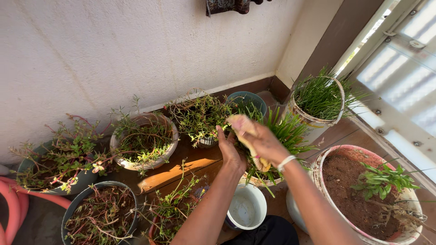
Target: The person sits on the floor and uses a cloth to wipe the leaves of several potted plants. They pick up a cloth, unfold it, and then proceed to wipe the leaves of a grassy plant and other nearby potted plants.
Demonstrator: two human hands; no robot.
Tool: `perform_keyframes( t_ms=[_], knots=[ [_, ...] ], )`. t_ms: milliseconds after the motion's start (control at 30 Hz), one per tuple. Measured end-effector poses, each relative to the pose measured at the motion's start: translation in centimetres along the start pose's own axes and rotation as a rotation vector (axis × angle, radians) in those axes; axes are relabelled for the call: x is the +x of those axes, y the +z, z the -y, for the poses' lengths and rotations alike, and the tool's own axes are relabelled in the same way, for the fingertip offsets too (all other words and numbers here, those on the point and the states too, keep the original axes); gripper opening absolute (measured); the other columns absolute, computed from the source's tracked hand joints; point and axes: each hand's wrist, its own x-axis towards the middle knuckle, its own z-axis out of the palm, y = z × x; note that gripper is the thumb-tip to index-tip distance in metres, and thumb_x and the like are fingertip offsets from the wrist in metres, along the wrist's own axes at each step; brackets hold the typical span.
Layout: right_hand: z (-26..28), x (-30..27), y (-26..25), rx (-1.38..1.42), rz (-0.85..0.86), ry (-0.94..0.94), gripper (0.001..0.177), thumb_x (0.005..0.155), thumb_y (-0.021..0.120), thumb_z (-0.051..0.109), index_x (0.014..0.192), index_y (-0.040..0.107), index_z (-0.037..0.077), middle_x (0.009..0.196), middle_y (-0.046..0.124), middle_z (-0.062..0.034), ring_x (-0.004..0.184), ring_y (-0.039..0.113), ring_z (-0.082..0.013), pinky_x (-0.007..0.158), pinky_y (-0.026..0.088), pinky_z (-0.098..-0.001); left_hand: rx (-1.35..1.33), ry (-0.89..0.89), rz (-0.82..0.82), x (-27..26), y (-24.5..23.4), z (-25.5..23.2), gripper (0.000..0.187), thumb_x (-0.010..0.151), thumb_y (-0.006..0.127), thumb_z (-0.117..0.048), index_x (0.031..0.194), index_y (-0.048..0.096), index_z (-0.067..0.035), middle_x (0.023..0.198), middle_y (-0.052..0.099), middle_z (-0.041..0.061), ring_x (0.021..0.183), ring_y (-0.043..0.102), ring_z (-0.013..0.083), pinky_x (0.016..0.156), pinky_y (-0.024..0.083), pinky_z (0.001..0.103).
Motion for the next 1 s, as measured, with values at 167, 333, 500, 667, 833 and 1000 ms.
perform_keyframes(
  t_ms=[167, 333, 500, 667, 833, 1000],
  knots=[
    [3.3, -1.3, -3.3, 0.103, -0.158, -0.270, 0.043, 0.095, 0.061, 0.018, 0.135, 0.059, 0.005, 0.118, 0.074, -0.0082, 0.100, 0.072, -0.0168, 0.084, 0.059, -0.0292, 0.092, 0.103, 0.028, 0.8, -0.9, -0.2, 0.111, 0.086, 0.017, -0.087, 0.161, 0.025, -0.006, 0.169, 0.025, 0.015, 0.156, 0.022, 0.0328, 0.126, 0.008, 0.052],
    [3.5, -2.6, -0.5, -0.231, -0.133, 0.015, 0.040, 0.097, 0.057, 0.025, 0.134, 0.069, 0.015, 0.114, 0.074, -0.0100, 0.085, 0.070, -0.0278, 0.073, 0.057, -0.0405, 0.124, 0.031, 0.009, -0.9, 0.1, -0.6, 0.111, 0.084, 0.015, -0.087, 0.161, 0.027, -0.008, 0.167, 0.028, 0.014, 0.153, 0.024, 0.0323, 0.123, 0.011, 0.056],
    [3.2, -1.9, 1.5, -0.220, -0.065, -0.124, 0.053, 0.092, 0.069, 0.021, 0.140, 0.056, 0.003, 0.118, 0.072, -0.0155, 0.103, 0.071, -0.0228, 0.091, 0.055, -0.0353, 0.035, -0.022, -0.038, -1.4, 0.6, -0.9, 0.109, 0.083, 0.018, -0.087, 0.160, 0.030, -0.011, 0.163, 0.039, 0.016, 0.152, 0.032, 0.0326, 0.124, 0.019, 0.057],
    [5.2, -2.7, -2.5, -0.039, -0.174, -0.038, 0.051, 0.092, 0.062, 0.015, 0.141, 0.057, 0.001, 0.112, 0.075, -0.0193, 0.091, 0.071, -0.0311, 0.078, 0.059, -0.0408, 0.125, 0.066, 0.015, -0.2, -0.5, -0.8, 0.114, 0.084, 0.015, -0.089, 0.162, 0.023, -0.007, 0.167, 0.027, 0.016, 0.155, 0.021, 0.0309, 0.125, 0.007, 0.053],
    [3.4, -1.8, -0.3, -0.255, -0.134, 0.207, 0.045, 0.095, 0.065, 0.021, 0.138, 0.059, 0.008, 0.110, 0.072, -0.0140, 0.084, 0.071, -0.0324, 0.075, 0.060, -0.0427, 0.093, 0.015, 0.005, -1.4, 0.5, -1.1, 0.110, 0.084, 0.015, -0.087, 0.160, 0.028, -0.008, 0.166, 0.029, 0.015, 0.154, 0.023, 0.0318, 0.124, 0.009, 0.055],
    [1.6, -1.9, 2.3, -0.087, -0.026, -0.229, 0.038, 0.094, 0.068, 0.015, 0.131, 0.067, 0.004, 0.107, 0.077, -0.0133, 0.092, 0.072, -0.0195, 0.082, 0.058, -0.0318, 0.050, -0.032, -0.140, -1.7, 0.7, -1.3, 0.104, 0.085, 0.020, -0.084, 0.155, 0.040, -0.009, 0.160, 0.041, 0.017, 0.150, 0.033, 0.0308, 0.124, 0.017, 0.058]
  ],
)
